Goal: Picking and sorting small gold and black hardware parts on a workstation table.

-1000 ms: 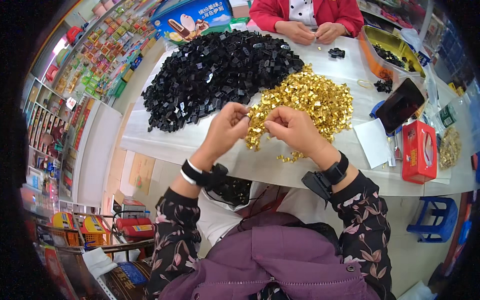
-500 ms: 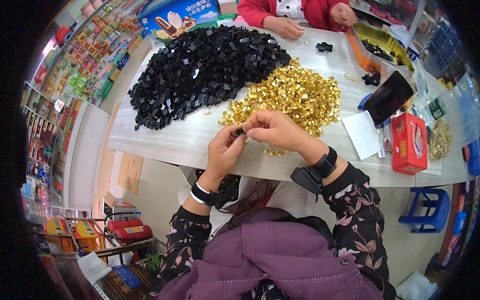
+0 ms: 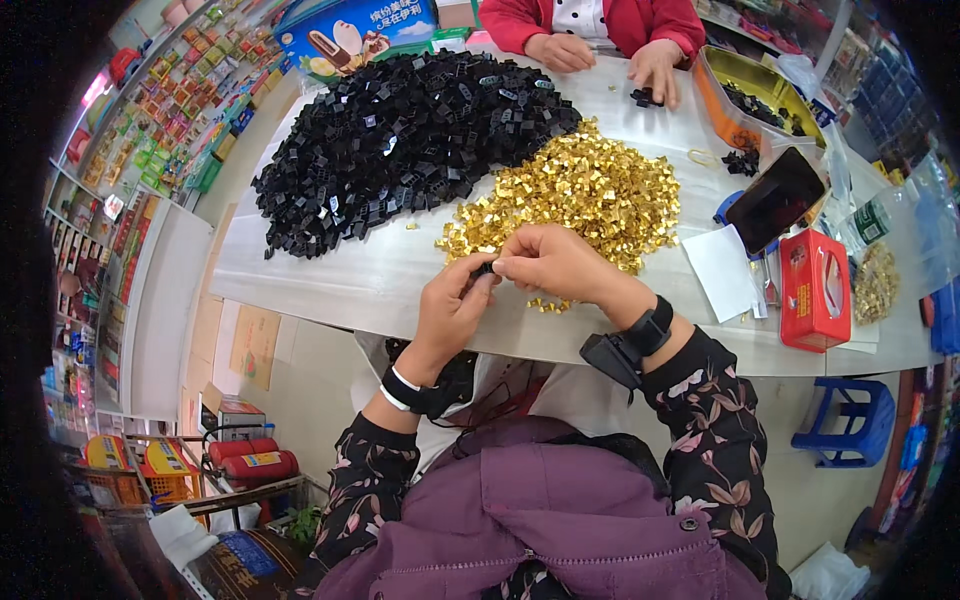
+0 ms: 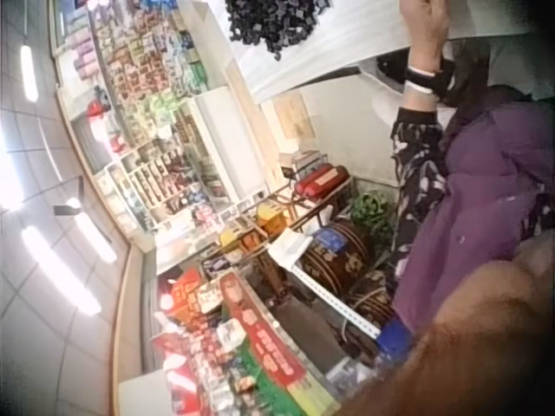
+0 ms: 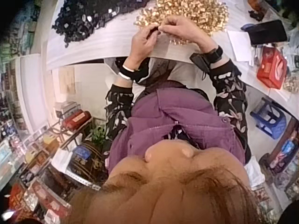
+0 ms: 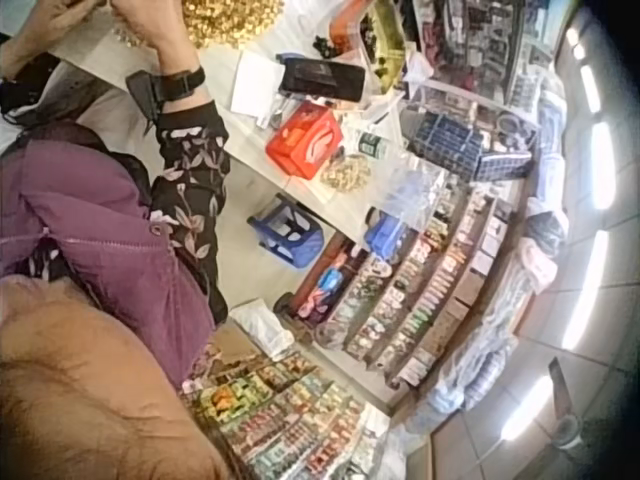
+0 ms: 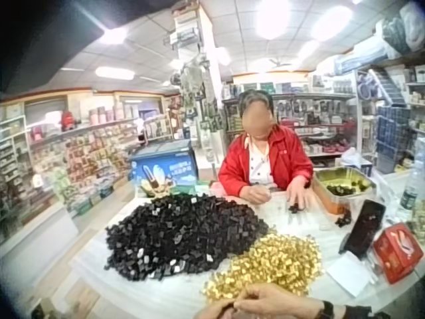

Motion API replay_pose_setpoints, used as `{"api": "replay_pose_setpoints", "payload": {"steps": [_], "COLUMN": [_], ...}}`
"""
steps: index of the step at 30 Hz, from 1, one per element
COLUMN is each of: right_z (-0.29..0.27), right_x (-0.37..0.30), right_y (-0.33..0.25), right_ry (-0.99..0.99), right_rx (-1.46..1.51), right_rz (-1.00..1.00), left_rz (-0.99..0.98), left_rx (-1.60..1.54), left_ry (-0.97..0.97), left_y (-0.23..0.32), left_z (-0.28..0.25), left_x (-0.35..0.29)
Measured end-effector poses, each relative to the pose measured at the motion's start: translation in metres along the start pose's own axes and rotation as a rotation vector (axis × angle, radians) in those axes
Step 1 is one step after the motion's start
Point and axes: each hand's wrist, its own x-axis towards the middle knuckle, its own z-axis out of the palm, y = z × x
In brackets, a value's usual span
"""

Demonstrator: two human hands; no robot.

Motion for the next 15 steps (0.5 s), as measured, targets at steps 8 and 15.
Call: {"api": "replay_pose_setpoints", "payload": {"steps": [8, 15], "right_z": [-0.003, -0.007], "right_x": [0.003, -0.001], "right_y": [-0.007, -0.003], "right_ry": [0.035, 0.252], "right_rx": [0.079, -0.465], "right_rz": [0.008, -0.187], "left_rz": [-0.084, -0.244], "left_rx": [-0.252, -0.599], "left_ry": [0.027, 0.158], "left_y": [0.007, -0.008], "left_z": [-0.003, -0.006], "left_x": [0.003, 0.007]}}
